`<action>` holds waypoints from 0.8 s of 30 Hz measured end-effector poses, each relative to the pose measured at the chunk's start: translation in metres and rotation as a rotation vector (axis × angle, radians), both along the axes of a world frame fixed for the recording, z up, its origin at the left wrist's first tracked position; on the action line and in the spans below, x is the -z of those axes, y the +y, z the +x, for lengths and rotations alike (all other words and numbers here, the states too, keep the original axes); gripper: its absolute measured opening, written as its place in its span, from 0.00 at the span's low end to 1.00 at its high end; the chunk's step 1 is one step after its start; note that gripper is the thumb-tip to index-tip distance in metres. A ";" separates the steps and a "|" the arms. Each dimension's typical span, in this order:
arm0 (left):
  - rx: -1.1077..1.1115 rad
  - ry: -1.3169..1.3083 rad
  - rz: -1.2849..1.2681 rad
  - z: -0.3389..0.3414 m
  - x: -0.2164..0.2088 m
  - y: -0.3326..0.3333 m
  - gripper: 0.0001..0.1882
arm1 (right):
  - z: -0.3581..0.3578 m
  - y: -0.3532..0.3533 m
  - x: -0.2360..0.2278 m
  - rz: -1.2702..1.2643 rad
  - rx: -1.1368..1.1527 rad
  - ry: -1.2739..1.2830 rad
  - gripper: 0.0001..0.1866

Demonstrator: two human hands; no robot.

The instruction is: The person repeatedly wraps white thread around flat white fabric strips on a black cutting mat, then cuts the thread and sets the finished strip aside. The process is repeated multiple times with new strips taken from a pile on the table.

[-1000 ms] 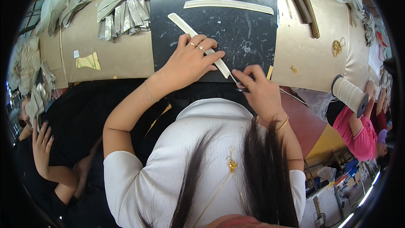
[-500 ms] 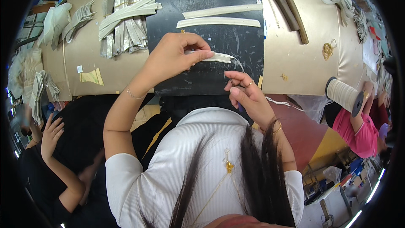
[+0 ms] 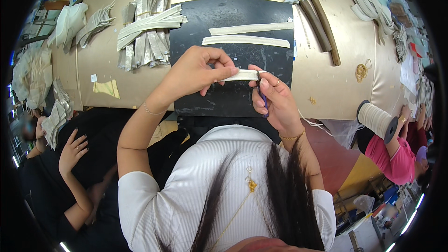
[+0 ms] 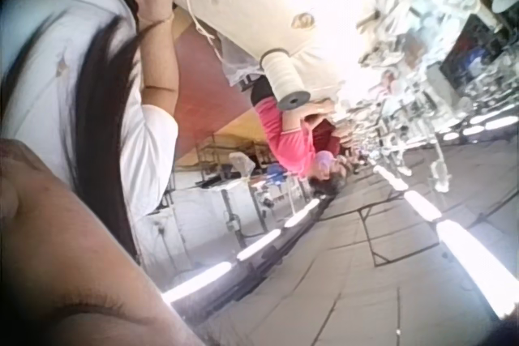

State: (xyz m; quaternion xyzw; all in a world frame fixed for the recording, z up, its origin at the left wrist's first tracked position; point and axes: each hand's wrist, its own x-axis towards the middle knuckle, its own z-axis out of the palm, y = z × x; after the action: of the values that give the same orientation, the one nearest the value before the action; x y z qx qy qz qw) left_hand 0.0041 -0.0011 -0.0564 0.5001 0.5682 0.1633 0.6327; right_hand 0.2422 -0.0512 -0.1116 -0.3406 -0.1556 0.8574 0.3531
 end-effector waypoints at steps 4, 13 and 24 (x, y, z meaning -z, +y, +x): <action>0.001 0.003 -0.008 -0.001 -0.001 0.001 0.13 | 0.000 0.004 0.003 -0.019 -0.007 0.026 0.24; 0.012 0.010 -0.015 -0.004 -0.002 0.005 0.13 | 0.001 0.013 0.008 -0.057 -0.052 0.122 0.22; 0.006 -0.017 -0.023 -0.009 -0.001 0.005 0.12 | 0.002 0.023 0.011 -0.088 -0.109 0.178 0.23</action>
State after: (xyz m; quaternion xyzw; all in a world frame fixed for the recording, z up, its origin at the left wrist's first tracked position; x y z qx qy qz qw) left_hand -0.0046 0.0040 -0.0551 0.4932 0.5630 0.1592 0.6437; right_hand 0.2440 -0.0282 -0.1227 -0.2692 -0.1039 0.9082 0.3031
